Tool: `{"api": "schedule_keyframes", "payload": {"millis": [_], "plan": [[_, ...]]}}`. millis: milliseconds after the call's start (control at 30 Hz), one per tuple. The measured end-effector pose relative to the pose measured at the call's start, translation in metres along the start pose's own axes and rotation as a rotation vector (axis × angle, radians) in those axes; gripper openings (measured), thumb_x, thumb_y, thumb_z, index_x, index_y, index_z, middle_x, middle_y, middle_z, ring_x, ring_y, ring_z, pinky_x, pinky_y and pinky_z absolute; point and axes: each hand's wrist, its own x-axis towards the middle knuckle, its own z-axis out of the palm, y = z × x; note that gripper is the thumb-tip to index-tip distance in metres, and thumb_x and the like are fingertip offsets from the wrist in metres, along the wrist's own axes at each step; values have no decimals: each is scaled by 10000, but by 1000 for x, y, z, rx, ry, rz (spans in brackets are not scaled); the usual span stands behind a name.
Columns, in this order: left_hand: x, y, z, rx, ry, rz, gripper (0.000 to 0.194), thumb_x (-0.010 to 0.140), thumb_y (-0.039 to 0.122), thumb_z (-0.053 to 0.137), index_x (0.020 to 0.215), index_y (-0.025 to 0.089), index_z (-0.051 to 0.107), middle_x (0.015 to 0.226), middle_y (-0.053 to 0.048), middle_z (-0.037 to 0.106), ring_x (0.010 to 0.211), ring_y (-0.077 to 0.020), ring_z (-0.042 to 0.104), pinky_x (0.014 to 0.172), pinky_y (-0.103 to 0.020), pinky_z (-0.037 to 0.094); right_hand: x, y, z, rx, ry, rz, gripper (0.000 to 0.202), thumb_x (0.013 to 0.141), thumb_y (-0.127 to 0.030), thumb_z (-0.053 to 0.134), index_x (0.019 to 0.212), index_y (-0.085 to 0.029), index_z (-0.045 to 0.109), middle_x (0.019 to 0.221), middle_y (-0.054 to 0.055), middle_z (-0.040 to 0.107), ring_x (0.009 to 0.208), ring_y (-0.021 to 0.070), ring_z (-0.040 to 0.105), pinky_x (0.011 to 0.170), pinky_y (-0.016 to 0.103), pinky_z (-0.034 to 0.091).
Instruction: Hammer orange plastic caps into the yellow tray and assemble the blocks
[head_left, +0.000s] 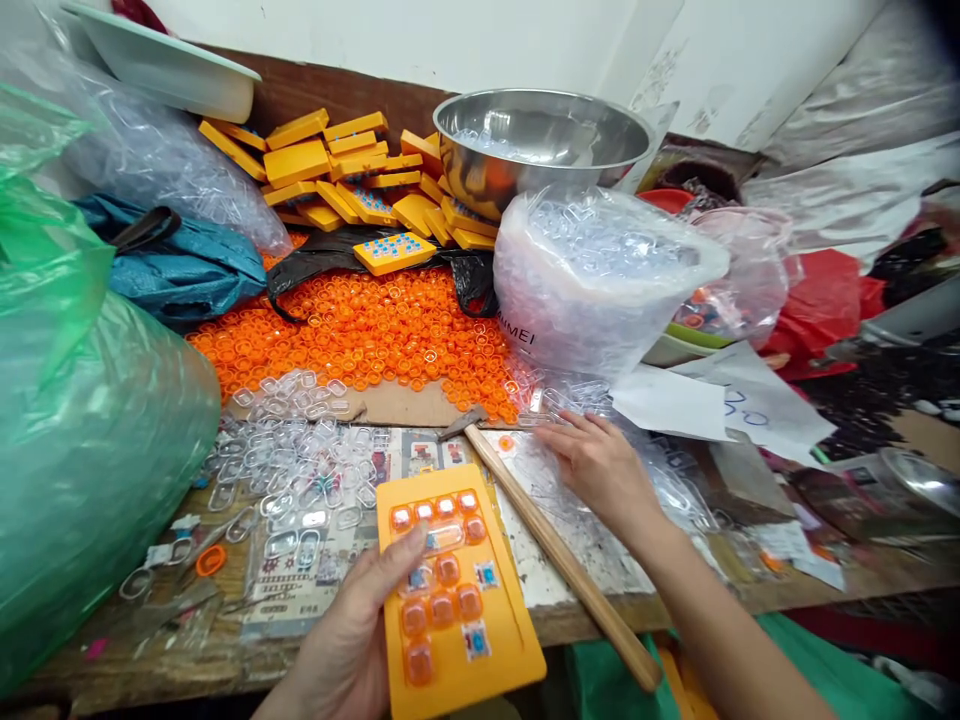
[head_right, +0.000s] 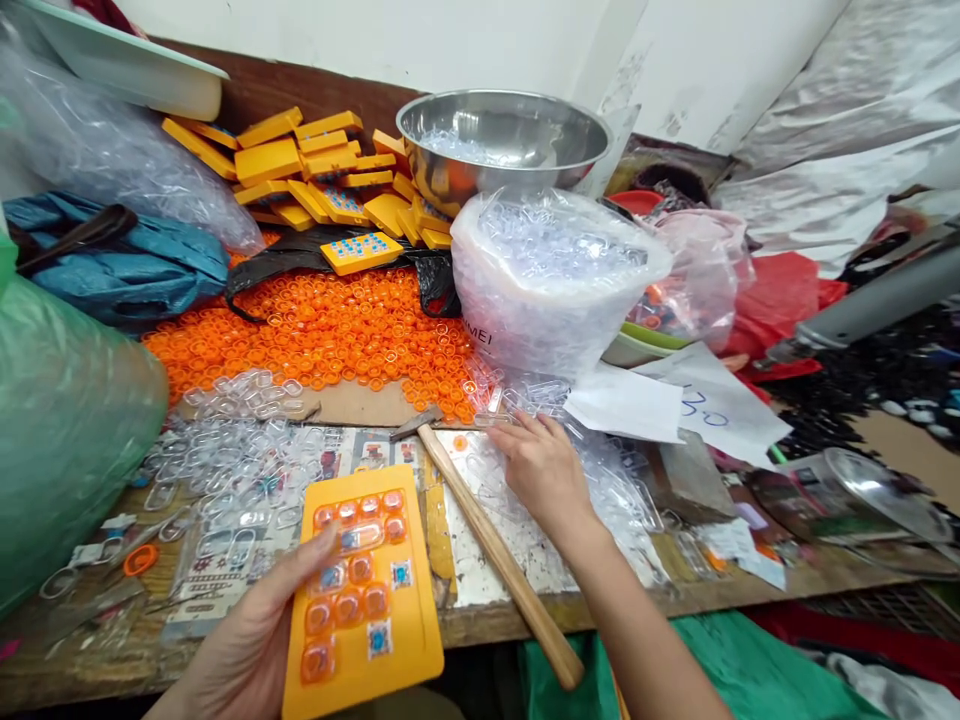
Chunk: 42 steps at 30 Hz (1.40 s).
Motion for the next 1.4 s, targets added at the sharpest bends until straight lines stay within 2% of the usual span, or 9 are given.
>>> {"api": "schedule_keyframes", "payload": {"millis": [200,400,667,800,967,1067,1200,1300,1400], "plan": [[0,3,-12,-37,-196,-4,417,771,315,759,1114,92,680,1042,-144,750,1081,-324,668,1018,-449,475,-22,-74,-42,210,9,-63,336,947,-262,460,1228,-289,643,809,19,653,725,139,650,635,235,534],[-5,5,-1,198,-233,52,525,597,201,856,1090,111,703,1037,-139,744,1051,-334,664,968,-416,485,-58,-135,-45,706,-432,337,137,900,-345,579,853,-241,656,709,-16,643,639,121,605,596,198,494],[-7,4,0,392,-168,127,498,496,191,893,959,117,724,936,-118,743,925,-290,678,859,-353,512,-69,-135,-31,859,-359,519,169,855,-413,632,791,-268,692,662,-35,594,598,105,520,580,189,429],[-4,-1,-5,426,-125,167,491,481,169,895,935,116,714,909,-112,742,859,-265,684,842,-354,521,-71,-135,-30,729,-341,289,104,906,-272,582,831,-266,654,719,-37,637,637,97,595,590,164,468],[-3,-6,-3,489,-72,272,393,597,275,852,930,111,725,943,-136,739,887,-291,678,851,-393,528,-81,-135,-20,470,-66,49,209,833,-115,641,929,-301,637,1033,12,630,884,137,636,767,210,511],[-3,-9,0,490,-45,319,405,611,289,844,958,112,735,961,-144,742,900,-307,680,849,-402,535,-82,-136,-12,651,-68,296,158,820,-242,696,930,-335,631,1336,19,505,1138,208,568,894,304,496],[-2,-14,1,535,2,361,394,619,312,840,937,98,752,882,-145,751,832,-301,690,793,-387,552,-80,-142,0,1442,-165,777,343,792,-329,747,901,-293,424,983,-25,651,845,130,666,688,236,524],[0,-12,5,534,-7,381,371,637,327,826,922,100,756,884,-147,754,829,-305,697,764,-371,558,-77,-145,1,1545,-155,812,437,741,-320,799,847,-266,379,865,-53,654,757,102,656,647,213,501],[0,-3,12,490,-44,367,402,625,308,831,967,115,747,982,-140,750,912,-312,695,855,-393,549,-53,-133,-18,1291,-273,709,418,705,-397,810,938,-268,488,970,3,687,909,163,675,813,312,533]]}}
